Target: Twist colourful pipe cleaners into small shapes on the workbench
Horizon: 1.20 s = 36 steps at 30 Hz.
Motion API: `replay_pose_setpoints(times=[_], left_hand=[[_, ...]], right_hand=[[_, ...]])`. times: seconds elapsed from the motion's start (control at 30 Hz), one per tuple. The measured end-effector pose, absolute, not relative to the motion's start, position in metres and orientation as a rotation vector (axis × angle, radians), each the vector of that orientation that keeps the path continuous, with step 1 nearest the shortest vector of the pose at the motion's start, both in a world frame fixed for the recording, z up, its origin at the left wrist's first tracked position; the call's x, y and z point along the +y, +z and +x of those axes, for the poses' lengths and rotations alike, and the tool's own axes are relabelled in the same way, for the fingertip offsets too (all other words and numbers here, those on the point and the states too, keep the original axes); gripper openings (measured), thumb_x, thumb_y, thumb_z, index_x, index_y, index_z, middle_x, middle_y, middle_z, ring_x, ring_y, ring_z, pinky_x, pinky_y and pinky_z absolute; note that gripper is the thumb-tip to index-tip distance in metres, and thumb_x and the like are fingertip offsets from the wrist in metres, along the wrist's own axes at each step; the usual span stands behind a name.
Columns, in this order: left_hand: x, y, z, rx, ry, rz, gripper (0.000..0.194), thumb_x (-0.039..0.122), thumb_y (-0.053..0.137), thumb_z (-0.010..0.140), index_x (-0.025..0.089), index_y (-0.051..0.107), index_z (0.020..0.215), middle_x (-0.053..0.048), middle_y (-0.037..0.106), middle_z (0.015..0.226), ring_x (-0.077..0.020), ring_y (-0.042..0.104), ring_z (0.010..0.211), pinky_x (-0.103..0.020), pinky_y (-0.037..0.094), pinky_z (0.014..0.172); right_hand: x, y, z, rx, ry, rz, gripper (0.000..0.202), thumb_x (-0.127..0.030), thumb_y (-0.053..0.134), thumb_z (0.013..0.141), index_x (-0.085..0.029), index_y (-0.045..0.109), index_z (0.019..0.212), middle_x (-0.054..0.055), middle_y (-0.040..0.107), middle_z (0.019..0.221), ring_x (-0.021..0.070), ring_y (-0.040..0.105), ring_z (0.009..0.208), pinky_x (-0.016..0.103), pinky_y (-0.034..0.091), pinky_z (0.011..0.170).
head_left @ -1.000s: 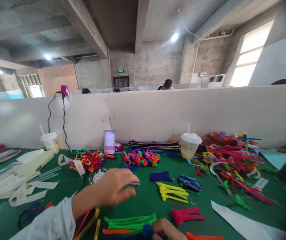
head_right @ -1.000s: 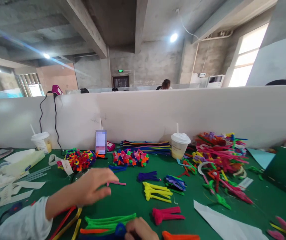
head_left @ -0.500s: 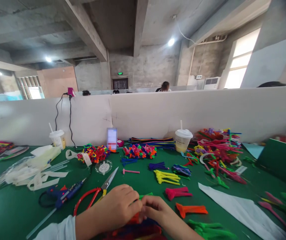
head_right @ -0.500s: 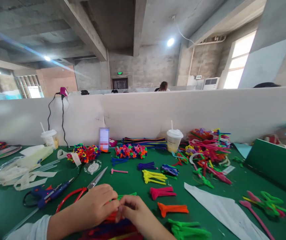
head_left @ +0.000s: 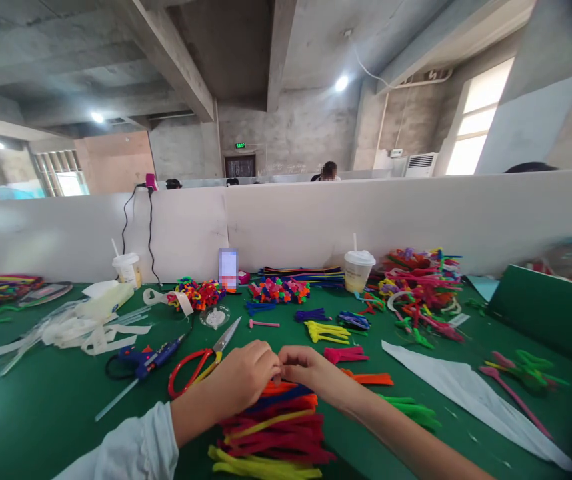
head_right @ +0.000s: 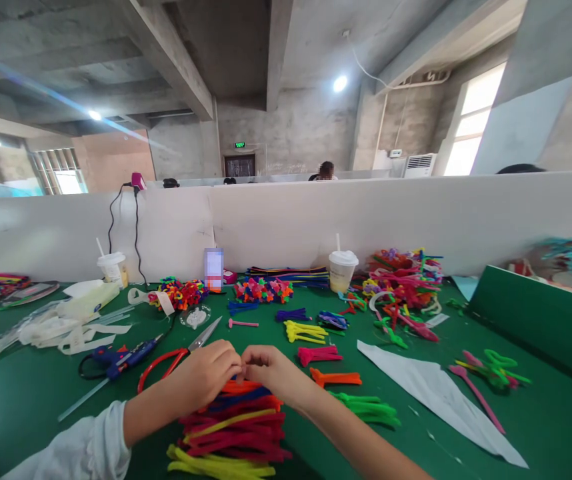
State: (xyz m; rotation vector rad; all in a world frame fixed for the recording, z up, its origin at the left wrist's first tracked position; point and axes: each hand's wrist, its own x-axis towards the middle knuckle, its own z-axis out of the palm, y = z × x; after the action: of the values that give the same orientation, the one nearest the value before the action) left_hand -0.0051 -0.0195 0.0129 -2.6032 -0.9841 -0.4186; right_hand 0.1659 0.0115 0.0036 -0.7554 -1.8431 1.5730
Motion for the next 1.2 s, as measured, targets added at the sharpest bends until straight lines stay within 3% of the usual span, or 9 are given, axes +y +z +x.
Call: replay_pose_setpoints(times=[0.27, 0.4, 0.47, 0.63, 0.8, 0.97, 1.2], left_hand=[[-0.023, 0.009, -0.003, -1.875, -1.212, -2.693, 0.013, 0.021, 0.045, 0.079, 0.017, 0.055, 0.071, -0.001, 0.059, 0.070, -0.0132, 0.055, 0.067, -0.024, 0.043, 0.063], [-0.019, 0.001, -0.007, -1.989, -1.702, -2.716, 0.017, 0.023, 0.046, 0.076, 0.017, 0.050, 0.091, -0.001, 0.056, 0.077, -0.0129, 0.056, 0.070, -0.024, 0.048, 0.060], [-0.019, -0.002, -0.009, -1.977, -1.843, -2.674, 0.019, 0.024, 0.047, 0.074, 0.017, 0.048, 0.092, -0.002, 0.054, 0.081, -0.0136, 0.055, 0.075, -0.024, 0.049, 0.060], [-0.021, 0.001, -0.008, -2.004, -1.818, -2.587, 0.010, 0.026, 0.049, 0.073, 0.016, 0.049, 0.072, 0.000, 0.053, 0.070, -0.0135, 0.054, 0.069, -0.026, 0.050, 0.062], [-0.022, 0.000, -0.002, -2.022, -1.940, -2.633, 0.016, 0.031, 0.051, 0.072, 0.016, 0.050, 0.077, -0.001, 0.053, 0.072, -0.0144, 0.055, 0.069, -0.026, 0.052, 0.055], [-0.024, 0.000, 0.003, -1.949, -2.098, -2.579, 0.020, 0.034, 0.054, 0.071, 0.016, 0.049, 0.075, 0.000, 0.053, 0.072, -0.0145, 0.056, 0.070, -0.027, 0.053, 0.056], [-0.031, 0.005, 0.005, -1.802, -1.937, -2.614, 0.013, 0.029, 0.051, 0.074, 0.017, 0.055, 0.075, -0.001, 0.059, 0.070, -0.0139, 0.059, 0.065, -0.026, 0.052, 0.062]], right_hand=[[0.007, -0.005, 0.149, -1.966, 1.026, -0.884, 0.018, -0.028, 0.049, 0.074, -0.016, 0.058, 0.064, 0.000, 0.057, 0.064, 0.0128, 0.049, 0.064, 0.023, 0.036, 0.061], [0.006, -0.014, 0.141, -1.849, 1.044, -0.885, 0.020, -0.029, 0.047, 0.075, -0.015, 0.058, 0.065, 0.001, 0.058, 0.064, 0.0138, 0.050, 0.064, 0.024, 0.036, 0.061], [0.004, -0.018, 0.138, -1.782, 1.117, -0.873, 0.020, -0.029, 0.047, 0.075, -0.015, 0.056, 0.064, 0.001, 0.058, 0.063, 0.0136, 0.050, 0.063, 0.024, 0.036, 0.060], [0.001, -0.017, 0.137, -1.741, 1.156, -0.860, 0.018, -0.032, 0.050, 0.074, -0.016, 0.054, 0.067, -0.002, 0.051, 0.061, 0.0112, 0.045, 0.058, 0.023, 0.033, 0.055], [0.000, -0.011, 0.140, -1.728, 1.037, -0.851, 0.019, -0.034, 0.051, 0.073, -0.016, 0.051, 0.065, -0.003, 0.045, 0.060, 0.0106, 0.039, 0.059, 0.023, 0.031, 0.057], [-0.001, -0.015, 0.138, -1.576, 1.172, -0.850, 0.029, -0.043, 0.054, 0.069, -0.017, 0.046, 0.060, -0.004, 0.038, 0.056, 0.0090, 0.034, 0.054, 0.022, 0.027, 0.052], [-0.007, -0.018, 0.135, -1.374, 1.296, -0.818, 0.031, -0.045, 0.058, 0.065, -0.017, 0.045, 0.059, -0.005, 0.036, 0.055, 0.0085, 0.032, 0.054, 0.022, 0.026, 0.052]])
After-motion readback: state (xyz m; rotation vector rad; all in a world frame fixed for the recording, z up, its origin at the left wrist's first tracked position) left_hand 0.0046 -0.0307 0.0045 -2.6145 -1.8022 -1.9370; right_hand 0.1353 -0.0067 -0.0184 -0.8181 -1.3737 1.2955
